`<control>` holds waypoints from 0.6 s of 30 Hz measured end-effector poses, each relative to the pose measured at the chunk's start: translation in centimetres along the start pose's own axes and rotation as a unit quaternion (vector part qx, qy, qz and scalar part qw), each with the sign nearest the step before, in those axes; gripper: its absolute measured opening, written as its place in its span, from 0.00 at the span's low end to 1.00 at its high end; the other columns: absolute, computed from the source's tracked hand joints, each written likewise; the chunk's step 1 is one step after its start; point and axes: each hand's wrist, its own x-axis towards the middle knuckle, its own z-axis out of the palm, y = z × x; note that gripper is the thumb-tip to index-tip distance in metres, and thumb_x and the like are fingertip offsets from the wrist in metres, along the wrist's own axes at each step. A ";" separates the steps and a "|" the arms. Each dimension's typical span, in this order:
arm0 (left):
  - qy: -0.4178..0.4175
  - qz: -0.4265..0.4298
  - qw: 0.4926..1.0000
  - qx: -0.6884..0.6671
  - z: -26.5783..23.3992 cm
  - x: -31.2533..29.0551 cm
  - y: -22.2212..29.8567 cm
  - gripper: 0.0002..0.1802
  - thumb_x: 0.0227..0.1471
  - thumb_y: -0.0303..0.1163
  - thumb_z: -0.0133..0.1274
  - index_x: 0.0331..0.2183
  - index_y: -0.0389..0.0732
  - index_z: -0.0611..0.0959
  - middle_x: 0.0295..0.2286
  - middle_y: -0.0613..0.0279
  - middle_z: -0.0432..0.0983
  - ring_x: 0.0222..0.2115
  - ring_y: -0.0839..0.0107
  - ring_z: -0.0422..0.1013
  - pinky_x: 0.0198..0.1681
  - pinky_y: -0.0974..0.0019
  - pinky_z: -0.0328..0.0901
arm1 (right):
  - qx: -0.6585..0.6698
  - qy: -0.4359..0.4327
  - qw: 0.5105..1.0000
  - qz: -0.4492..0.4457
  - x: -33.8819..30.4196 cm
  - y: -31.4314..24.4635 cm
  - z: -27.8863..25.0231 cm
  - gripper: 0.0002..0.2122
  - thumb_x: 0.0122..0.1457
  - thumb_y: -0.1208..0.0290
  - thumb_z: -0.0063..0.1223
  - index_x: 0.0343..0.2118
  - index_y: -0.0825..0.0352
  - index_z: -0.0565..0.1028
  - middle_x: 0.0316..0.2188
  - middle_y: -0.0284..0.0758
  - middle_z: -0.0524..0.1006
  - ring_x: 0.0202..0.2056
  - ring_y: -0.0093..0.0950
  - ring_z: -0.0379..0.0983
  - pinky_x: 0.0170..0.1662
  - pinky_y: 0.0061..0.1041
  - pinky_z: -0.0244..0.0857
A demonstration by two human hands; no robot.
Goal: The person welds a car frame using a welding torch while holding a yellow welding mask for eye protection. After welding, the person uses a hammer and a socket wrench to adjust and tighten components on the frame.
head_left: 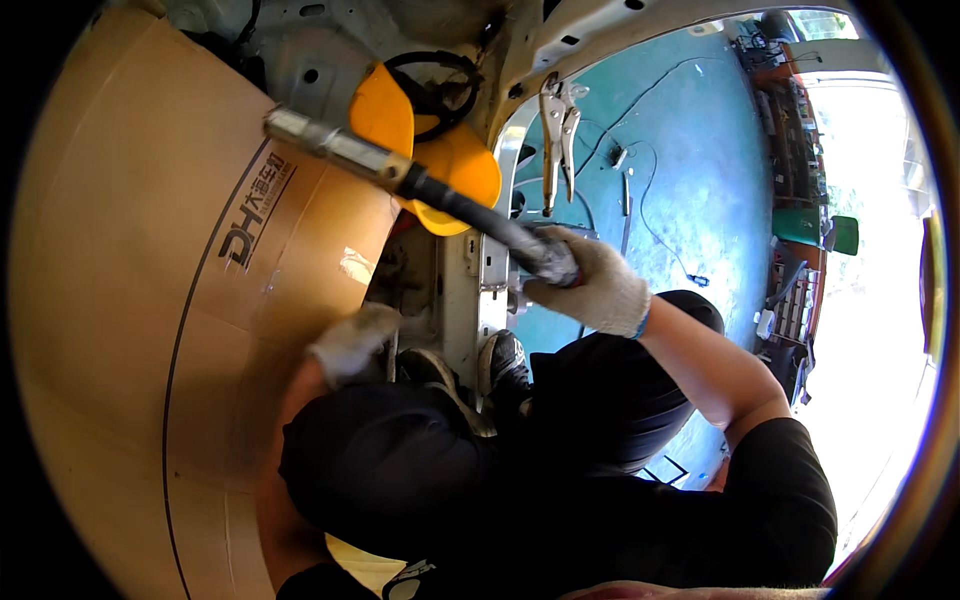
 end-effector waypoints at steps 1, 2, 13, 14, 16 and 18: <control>0.006 -0.031 0.994 0.100 1.3 2.0 -5.3 0.33 0.65 0.53 0.55 0.59 0.37 0.78 0.54 0.48 0.79 0.56 0.51 0.74 0.61 0.54 0.67 | -0.003 -0.013 1.000 0.019 -0.1 -0.3 -0.3 0.27 0.58 0.68 0.70 0.60 0.65 0.74 0.42 0.39 0.84 0.41 0.26 0.84 0.48 0.29 0.79; 0.075 -0.124 0.963 0.228 3.8 1.5 -3.6 0.36 0.59 0.53 0.60 0.60 0.39 0.77 0.57 0.43 0.75 0.56 0.46 0.74 0.62 0.52 0.66 | 0.017 -0.014 1.000 0.009 -0.2 1.1 -0.9 0.27 0.58 0.68 0.71 0.59 0.65 0.74 0.42 0.37 0.84 0.41 0.26 0.84 0.48 0.29 0.79; 0.097 -0.017 0.948 0.302 4.0 3.1 -2.4 0.33 0.55 0.54 0.64 0.54 0.42 0.78 0.45 0.46 0.79 0.47 0.52 0.77 0.53 0.53 0.71 | -0.033 -0.019 0.997 0.069 -2.5 7.4 -11.8 0.22 0.53 0.68 0.74 0.52 0.66 0.81 0.38 0.31 0.82 0.39 0.23 0.76 0.50 0.30 0.74; 0.038 -0.004 0.983 0.178 2.5 3.9 -1.9 0.31 0.57 0.52 0.65 0.54 0.42 0.78 0.38 0.54 0.81 0.41 0.62 0.78 0.50 0.61 0.71 | -0.055 -0.005 0.994 0.093 -2.6 9.6 -12.6 0.23 0.53 0.68 0.73 0.52 0.65 0.81 0.39 0.31 0.82 0.39 0.24 0.76 0.51 0.30 0.74; 0.008 0.110 0.993 -0.037 0.1 5.3 -1.1 0.27 0.65 0.40 0.61 0.60 0.39 0.75 0.43 0.61 0.81 0.43 0.71 0.77 0.44 0.66 0.74 | -0.043 0.032 0.996 0.068 -3.3 12.3 -12.5 0.21 0.55 0.71 0.68 0.54 0.63 0.81 0.38 0.31 0.82 0.38 0.24 0.77 0.49 0.29 0.74; 0.034 0.077 0.995 -0.058 -0.9 5.1 6.8 0.32 0.66 0.42 0.60 0.65 0.42 0.69 0.45 0.56 0.81 0.42 0.67 0.79 0.44 0.63 0.75 | 0.012 0.085 0.994 0.065 -4.5 16.6 -11.2 0.21 0.56 0.69 0.68 0.53 0.65 0.80 0.36 0.31 0.81 0.37 0.23 0.77 0.46 0.29 0.74</control>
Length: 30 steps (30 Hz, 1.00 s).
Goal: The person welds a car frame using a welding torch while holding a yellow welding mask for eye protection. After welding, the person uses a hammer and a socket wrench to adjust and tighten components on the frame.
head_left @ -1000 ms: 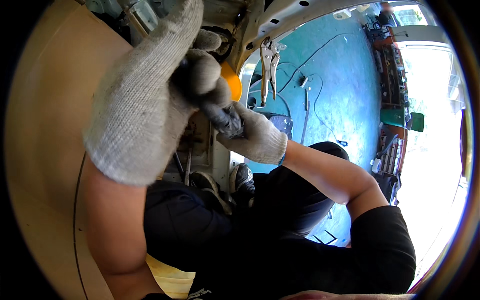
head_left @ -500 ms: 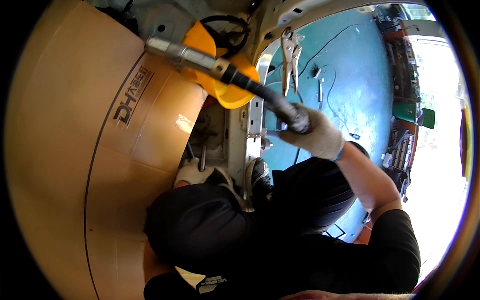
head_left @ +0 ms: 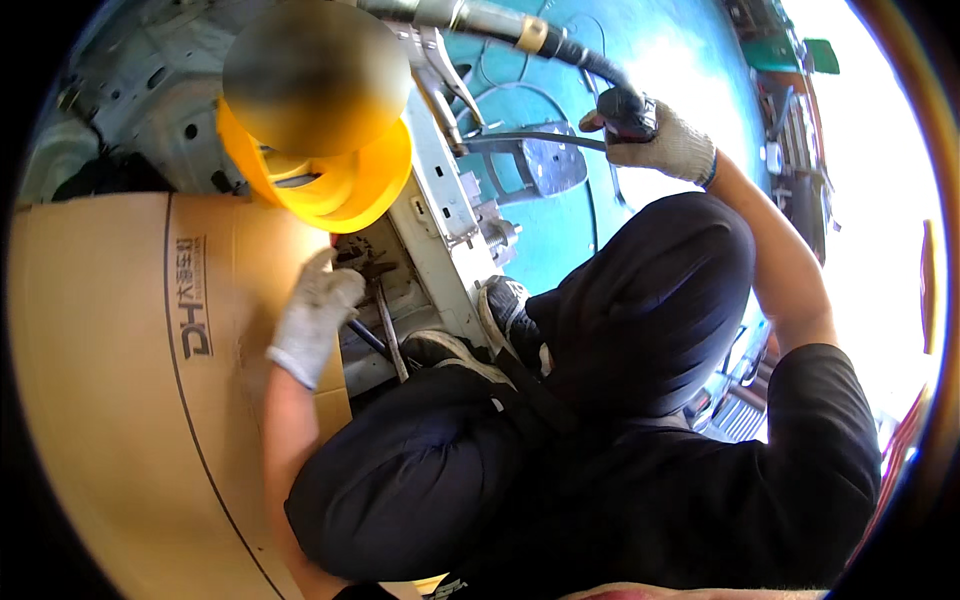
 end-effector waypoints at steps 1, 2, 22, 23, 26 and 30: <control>0.005 -0.016 0.999 -0.039 -0.3 0.4 2.4 0.34 0.66 0.45 0.60 0.65 0.43 0.68 0.45 0.53 0.81 0.41 0.63 0.79 0.43 0.61 0.75 | 0.033 0.022 0.999 0.010 -0.6 2.1 0.9 0.21 0.57 0.69 0.68 0.53 0.66 0.80 0.35 0.31 0.80 0.36 0.23 0.77 0.44 0.29 0.74; 0.008 -0.048 0.999 -0.009 -0.1 1.1 4.5 0.36 0.64 0.49 0.60 0.65 0.42 0.69 0.45 0.51 0.81 0.41 0.62 0.80 0.43 0.60 0.75 | 0.084 0.042 0.995 0.023 -0.9 3.2 2.3 0.23 0.56 0.67 0.69 0.54 0.66 0.80 0.34 0.31 0.80 0.36 0.23 0.77 0.44 0.28 0.75; 0.187 -0.209 0.960 -0.027 -6.7 9.1 18.3 0.26 0.65 0.33 0.45 0.61 0.35 0.67 0.53 0.34 0.73 0.51 0.37 0.74 0.54 0.38 0.73 | 0.368 0.228 0.873 0.224 -8.8 3.2 12.6 0.22 0.57 0.68 0.67 0.56 0.62 0.80 0.40 0.29 0.79 0.43 0.22 0.74 0.55 0.29 0.68; 0.207 -0.208 0.956 -0.018 -7.6 9.1 18.3 0.25 0.62 0.29 0.46 0.60 0.36 0.68 0.53 0.37 0.72 0.50 0.40 0.74 0.53 0.39 0.73 | 0.356 0.223 0.878 0.232 -9.3 3.3 13.1 0.23 0.57 0.67 0.68 0.56 0.63 0.80 0.40 0.29 0.79 0.43 0.22 0.74 0.55 0.28 0.68; 0.230 -0.168 0.959 0.001 -14.6 9.4 13.8 0.22 0.63 0.32 0.49 0.56 0.35 0.72 0.47 0.41 0.78 0.40 0.42 0.80 0.43 0.42 0.78 | 0.347 0.202 0.879 0.258 -8.8 3.6 13.8 0.24 0.54 0.65 0.70 0.55 0.64 0.80 0.40 0.29 0.80 0.44 0.24 0.74 0.54 0.27 0.67; 0.277 -0.185 0.942 0.036 -16.0 8.9 10.4 0.21 0.58 0.31 0.52 0.51 0.32 0.75 0.44 0.45 0.79 0.40 0.47 0.80 0.43 0.48 0.78 | 0.352 0.212 0.863 0.293 -9.0 4.6 15.9 0.23 0.54 0.64 0.71 0.53 0.62 0.80 0.39 0.29 0.79 0.43 0.24 0.73 0.53 0.27 0.65</control>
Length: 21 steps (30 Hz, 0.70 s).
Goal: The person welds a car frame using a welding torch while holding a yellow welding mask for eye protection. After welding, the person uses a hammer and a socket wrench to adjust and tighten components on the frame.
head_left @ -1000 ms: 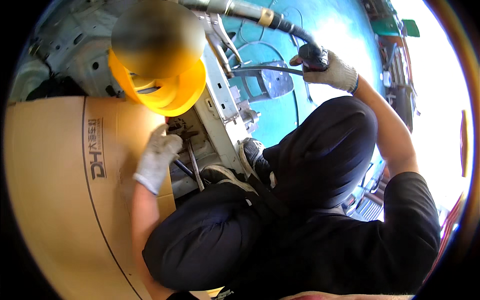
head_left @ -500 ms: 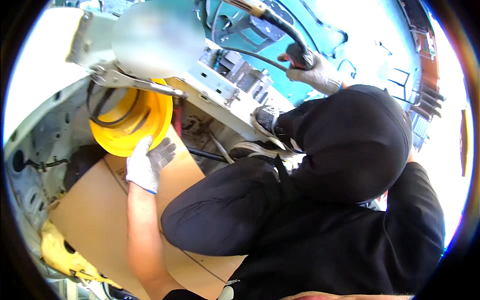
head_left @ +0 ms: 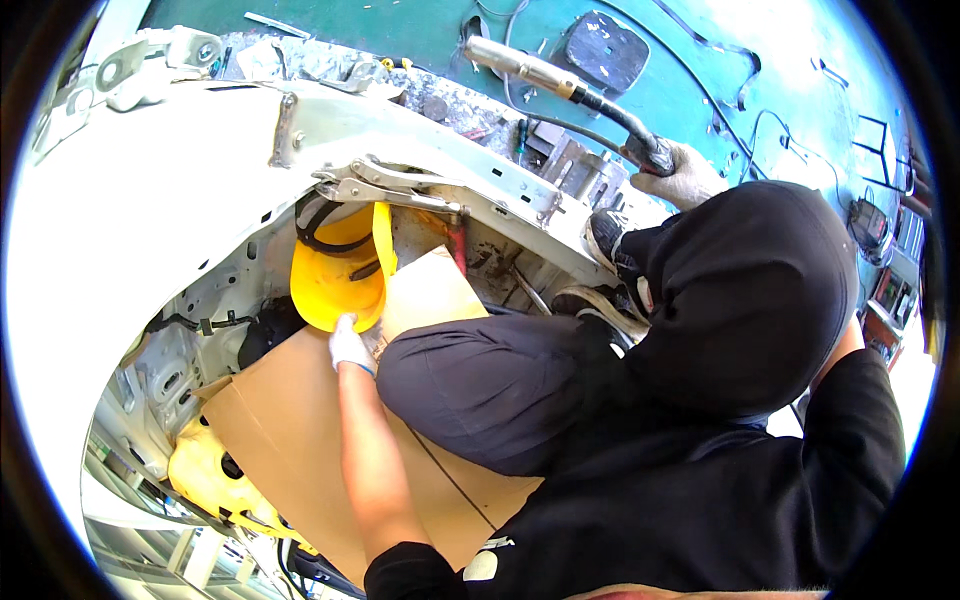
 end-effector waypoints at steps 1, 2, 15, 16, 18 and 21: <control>-0.002 0.024 0.999 0.031 -0.4 0.2 -1.2 0.22 0.58 0.31 0.52 0.52 0.31 0.75 0.44 0.45 0.79 0.40 0.48 0.80 0.43 0.48 0.78 | 0.017 0.006 1.000 -0.012 0.4 1.2 0.4 0.21 0.54 0.66 0.72 0.51 0.61 0.80 0.36 0.27 0.77 0.39 0.23 0.71 0.50 0.24 0.64; -0.010 0.051 0.997 0.062 -0.1 0.7 -1.9 0.22 0.57 0.31 0.53 0.52 0.30 0.75 0.44 0.46 0.79 0.40 0.48 0.80 0.44 0.48 0.78 | 0.059 0.012 0.998 -0.009 0.3 1.7 0.1 0.23 0.54 0.67 0.73 0.53 0.61 0.81 0.37 0.28 0.79 0.41 0.25 0.73 0.53 0.25 0.64; -0.139 0.242 0.587 0.760 -0.8 1.5 -3.8 0.14 0.59 0.28 0.52 0.46 0.36 0.84 0.43 0.49 0.83 0.44 0.54 0.79 0.48 0.55 0.74 | 0.091 0.044 0.994 0.049 -3.8 7.0 0.4 0.25 0.55 0.67 0.69 0.57 0.64 0.79 0.42 0.32 0.81 0.46 0.26 0.76 0.54 0.27 0.66; -0.144 0.250 0.522 0.803 -0.8 0.8 -4.0 0.14 0.59 0.28 0.52 0.46 0.36 0.84 0.43 0.50 0.83 0.44 0.54 0.79 0.48 0.55 0.74 | 0.102 0.035 0.991 0.082 -5.2 5.3 0.5 0.25 0.55 0.68 0.69 0.57 0.64 0.78 0.43 0.33 0.81 0.48 0.27 0.75 0.55 0.29 0.66; -0.157 0.239 0.508 0.813 -0.7 1.2 -4.6 0.14 0.59 0.28 0.53 0.46 0.36 0.84 0.43 0.50 0.83 0.44 0.54 0.79 0.48 0.55 0.74 | 0.089 0.060 0.986 0.124 -8.3 5.0 -0.3 0.26 0.56 0.68 0.68 0.58 0.64 0.78 0.46 0.34 0.82 0.51 0.29 0.74 0.56 0.31 0.64; -0.138 0.065 0.882 0.447 -2.8 2.1 -6.2 0.15 0.59 0.29 0.54 0.46 0.36 0.84 0.43 0.50 0.83 0.45 0.54 0.79 0.49 0.56 0.74 | 0.057 -0.069 0.993 0.081 -14.0 -0.4 -4.9 0.21 0.63 0.69 0.62 0.58 0.67 0.78 0.50 0.37 0.81 0.52 0.27 0.75 0.57 0.29 0.65</control>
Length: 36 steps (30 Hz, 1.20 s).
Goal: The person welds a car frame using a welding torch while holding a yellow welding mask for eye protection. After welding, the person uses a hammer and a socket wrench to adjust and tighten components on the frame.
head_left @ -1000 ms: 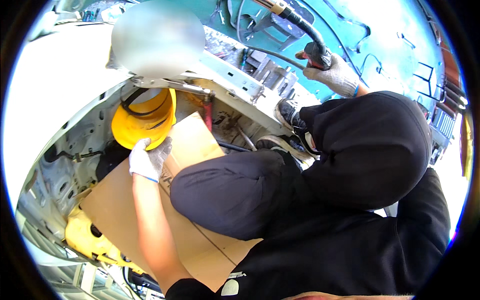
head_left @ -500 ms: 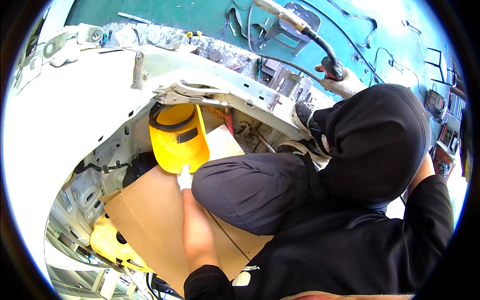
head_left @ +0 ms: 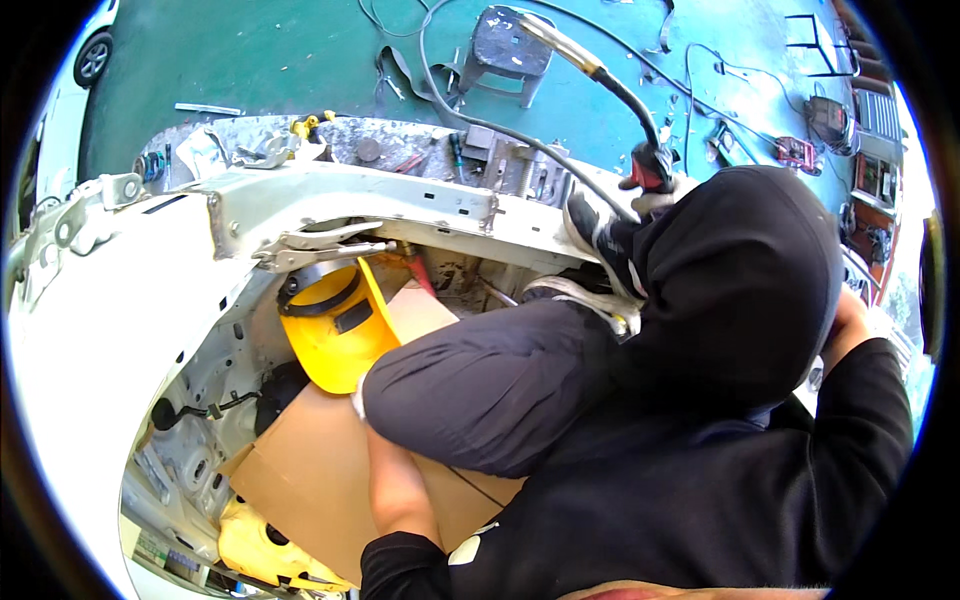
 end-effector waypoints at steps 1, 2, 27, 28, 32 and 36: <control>0.014 -0.050 0.967 -0.250 0.4 0.4 0.0 0.15 0.58 0.29 0.54 0.46 0.37 0.84 0.43 0.50 0.83 0.45 0.54 0.78 0.49 0.56 0.74 | -0.015 -0.045 0.999 -0.012 -2.9 -2.3 -1.2 0.19 0.65 0.69 0.60 0.58 0.67 0.78 0.51 0.38 0.81 0.52 0.26 0.75 0.58 0.29 0.66; 0.023 -0.084 0.917 -0.390 0.8 0.9 0.3 0.15 0.58 0.29 0.55 0.46 0.37 0.85 0.43 0.50 0.83 0.45 0.55 0.78 0.49 0.57 0.74 | -0.022 -0.072 0.997 -0.024 -4.4 -3.6 -1.8 0.20 0.64 0.70 0.61 0.58 0.67 0.78 0.49 0.37 0.81 0.50 0.26 0.75 0.56 0.28 0.66; 0.356 0.244 0.685 -0.587 2.6 -33.3 5.0 0.23 0.58 0.29 0.53 0.53 0.29 0.78 0.51 0.51 0.79 0.54 0.56 0.74 0.58 0.50 0.69 | -0.051 -0.256 0.938 -0.229 20.1 -11.9 8.9 0.17 0.57 0.63 0.67 0.47 0.64 0.80 0.25 0.27 0.75 0.21 0.17 0.70 0.25 0.23 0.67; 0.292 0.281 0.701 -0.587 2.5 -34.1 3.7 0.24 0.58 0.29 0.53 0.54 0.30 0.78 0.51 0.51 0.78 0.53 0.56 0.75 0.56 0.52 0.70 | -0.040 -0.269 0.936 -0.225 19.9 -12.3 9.3 0.17 0.57 0.63 0.68 0.47 0.64 0.80 0.25 0.27 0.75 0.20 0.17 0.70 0.23 0.23 0.66; 0.268 0.306 0.695 -0.593 4.4 -36.0 4.4 0.25 0.59 0.29 0.53 0.56 0.29 0.77 0.52 0.50 0.79 0.48 0.57 0.78 0.49 0.59 0.74 | -0.045 -0.272 0.941 -0.196 20.7 -12.1 9.7 0.16 0.57 0.64 0.66 0.46 0.64 0.79 0.22 0.27 0.74 0.18 0.18 0.69 0.20 0.23 0.64; 0.394 0.262 0.666 -0.577 7.8 -37.8 10.6 0.26 0.60 0.28 0.52 0.58 0.29 0.75 0.53 0.47 0.77 0.52 0.54 0.77 0.55 0.55 0.74 | -0.009 -0.295 0.940 -0.171 20.1 -12.7 9.6 0.15 0.57 0.61 0.67 0.43 0.64 0.79 0.23 0.28 0.74 0.20 0.20 0.71 0.23 0.25 0.66</control>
